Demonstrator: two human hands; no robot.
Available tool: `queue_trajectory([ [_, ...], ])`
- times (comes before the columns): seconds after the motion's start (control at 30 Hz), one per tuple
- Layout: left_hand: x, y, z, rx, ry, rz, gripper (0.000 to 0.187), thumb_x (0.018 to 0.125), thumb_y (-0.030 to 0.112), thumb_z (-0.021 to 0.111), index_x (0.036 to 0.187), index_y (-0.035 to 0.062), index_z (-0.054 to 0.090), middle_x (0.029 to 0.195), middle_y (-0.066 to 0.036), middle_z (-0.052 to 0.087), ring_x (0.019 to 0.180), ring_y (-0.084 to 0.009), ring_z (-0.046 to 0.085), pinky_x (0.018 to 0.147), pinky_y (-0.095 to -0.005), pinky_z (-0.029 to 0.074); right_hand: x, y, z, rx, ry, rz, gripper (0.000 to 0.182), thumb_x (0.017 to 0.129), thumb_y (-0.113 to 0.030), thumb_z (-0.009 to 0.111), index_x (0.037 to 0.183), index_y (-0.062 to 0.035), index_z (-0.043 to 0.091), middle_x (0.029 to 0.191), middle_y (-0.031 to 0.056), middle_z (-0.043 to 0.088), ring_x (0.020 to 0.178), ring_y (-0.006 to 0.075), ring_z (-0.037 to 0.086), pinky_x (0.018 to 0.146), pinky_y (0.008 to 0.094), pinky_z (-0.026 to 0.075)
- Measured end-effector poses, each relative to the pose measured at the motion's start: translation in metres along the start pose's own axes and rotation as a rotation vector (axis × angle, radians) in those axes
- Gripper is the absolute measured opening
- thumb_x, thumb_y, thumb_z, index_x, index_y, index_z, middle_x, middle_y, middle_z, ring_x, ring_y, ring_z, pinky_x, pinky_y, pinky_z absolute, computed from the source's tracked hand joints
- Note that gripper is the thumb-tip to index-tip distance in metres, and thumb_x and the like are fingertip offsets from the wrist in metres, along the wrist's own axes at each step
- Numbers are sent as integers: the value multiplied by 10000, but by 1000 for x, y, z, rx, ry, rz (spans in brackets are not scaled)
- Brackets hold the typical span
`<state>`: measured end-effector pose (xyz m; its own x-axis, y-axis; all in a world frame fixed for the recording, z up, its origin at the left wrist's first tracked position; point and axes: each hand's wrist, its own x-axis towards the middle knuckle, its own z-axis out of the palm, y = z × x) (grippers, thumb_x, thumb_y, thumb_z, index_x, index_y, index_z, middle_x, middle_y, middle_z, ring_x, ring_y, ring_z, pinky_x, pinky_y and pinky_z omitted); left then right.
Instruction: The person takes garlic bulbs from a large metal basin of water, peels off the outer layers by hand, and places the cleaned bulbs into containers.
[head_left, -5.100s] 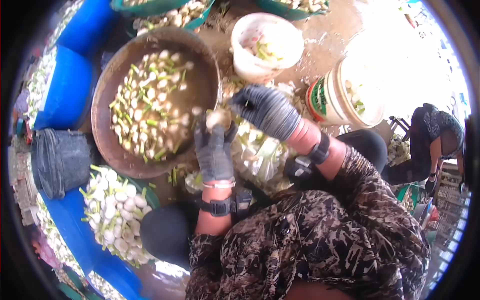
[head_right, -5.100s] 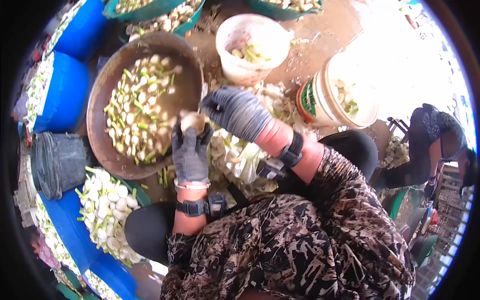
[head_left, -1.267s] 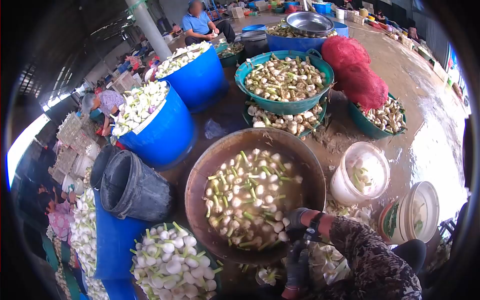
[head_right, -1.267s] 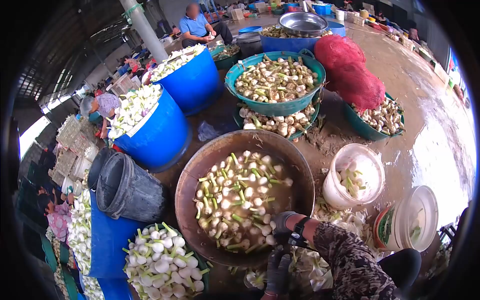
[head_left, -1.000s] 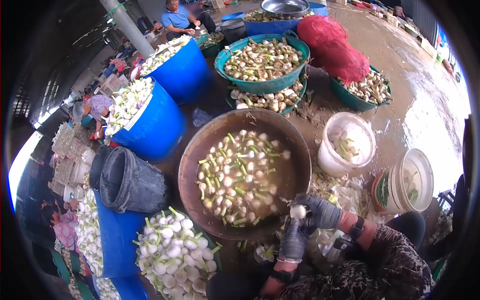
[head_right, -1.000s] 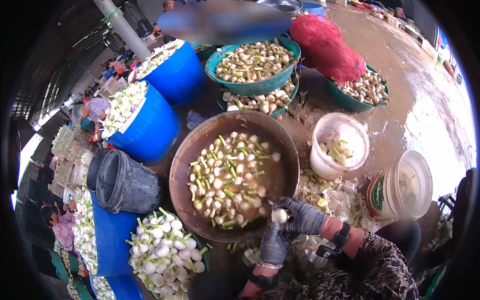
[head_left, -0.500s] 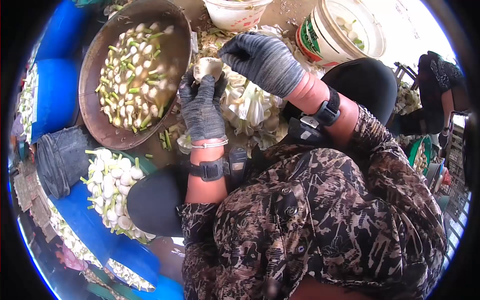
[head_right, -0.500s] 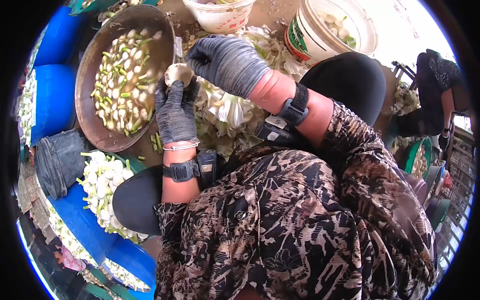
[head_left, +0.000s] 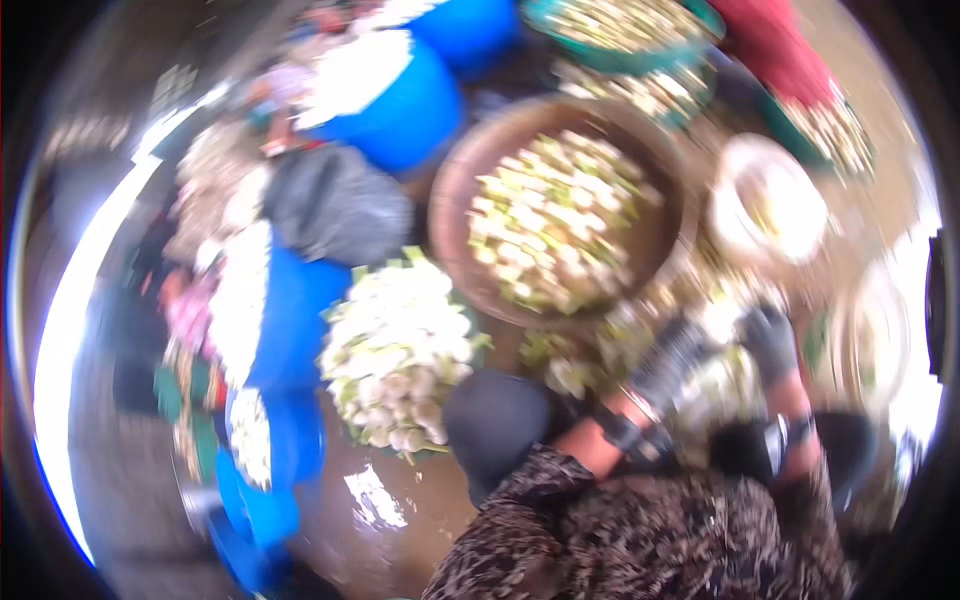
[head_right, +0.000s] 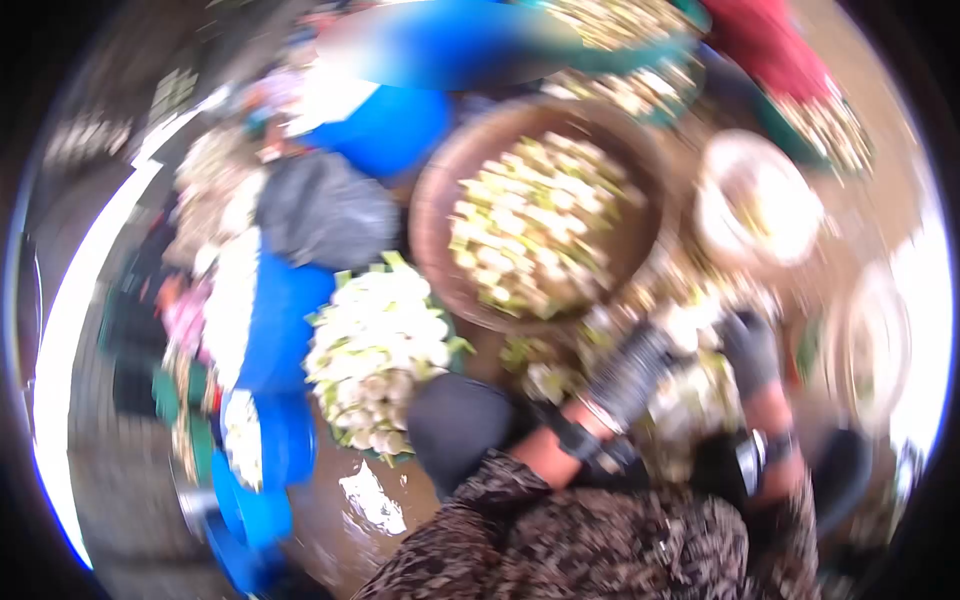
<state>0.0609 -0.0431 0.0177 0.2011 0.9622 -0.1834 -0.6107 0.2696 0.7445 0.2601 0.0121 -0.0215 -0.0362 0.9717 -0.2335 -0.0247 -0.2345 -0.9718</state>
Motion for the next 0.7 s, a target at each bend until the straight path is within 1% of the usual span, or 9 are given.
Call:
queue_trajectory([
  [0.07,-1,15,0,-185,-21,34,309,984,142,483,1274,37,503,1120,-73,579,998,-153,569,881,-302,503,19,-5,-14,-307,183,-48,166,894,-171,562,914,-11,601,733,6,578,599,84,489,535,253,439],
  [0.1,0,13,-1,-404,7,-55,324,985,159,490,1289,49,493,1132,-68,579,1004,-171,582,874,-318,513,26,-2,-26,-585,156,-168,164,909,-146,561,970,0,602,817,22,600,702,104,513,668,280,474],
  [0.17,16,-9,-29,-299,-45,-23,372,989,218,499,1325,61,469,1183,-74,576,1057,-198,589,867,-338,529,13,-16,-11,-480,106,-372,309,912,-170,615,1162,10,583,1132,131,616,1092,204,549,980,343,406],
  [0.23,11,-5,-24,391,33,216,393,997,269,485,1334,68,459,1193,-74,572,1054,-190,591,840,-336,542,-21,-71,20,-756,-63,-601,380,894,-193,644,1207,8,572,1180,150,605,1147,260,543,1010,375,389],
  [0.3,8,-8,-24,-249,-79,-75,429,980,310,521,1331,70,467,1161,-56,572,1010,-150,586,817,-315,543,-38,-91,40,-730,-219,-560,284,862,-152,672,1115,-26,648,1086,133,643,1054,260,587,936,369,440],
  [0.37,1,-1,-16,-75,-52,-73,483,953,353,566,1334,78,457,1108,-15,559,941,-107,572,785,-261,521,-44,-88,52,-530,-238,-345,187,847,-92,671,1024,-33,685,970,116,672,919,239,633,831,346,489],
  [0.5,-10,11,-12,288,-24,-98,507,930,224,628,1371,68,431,1089,-9,556,964,-76,542,833,-247,492,-52,-79,56,-796,-70,-680,80,777,-38,699,850,-44,666,809,113,666,741,302,638,668,373,513],
  [0.6,-12,14,-8,469,-30,-39,466,901,152,651,1323,77,468,1069,-21,565,928,-97,584,747,-244,535,-49,-52,48,-809,17,-684,146,773,-187,722,832,-78,644,739,138,635,689,327,626,628,402,505],
  [0.7,-15,11,-11,435,-75,-40,414,906,152,628,1291,56,510,1105,-55,605,972,-132,587,850,-269,501,-52,-46,49,-719,0,-453,245,809,-283,686,876,-49,659,806,166,665,748,340,650,684,397,518],
])
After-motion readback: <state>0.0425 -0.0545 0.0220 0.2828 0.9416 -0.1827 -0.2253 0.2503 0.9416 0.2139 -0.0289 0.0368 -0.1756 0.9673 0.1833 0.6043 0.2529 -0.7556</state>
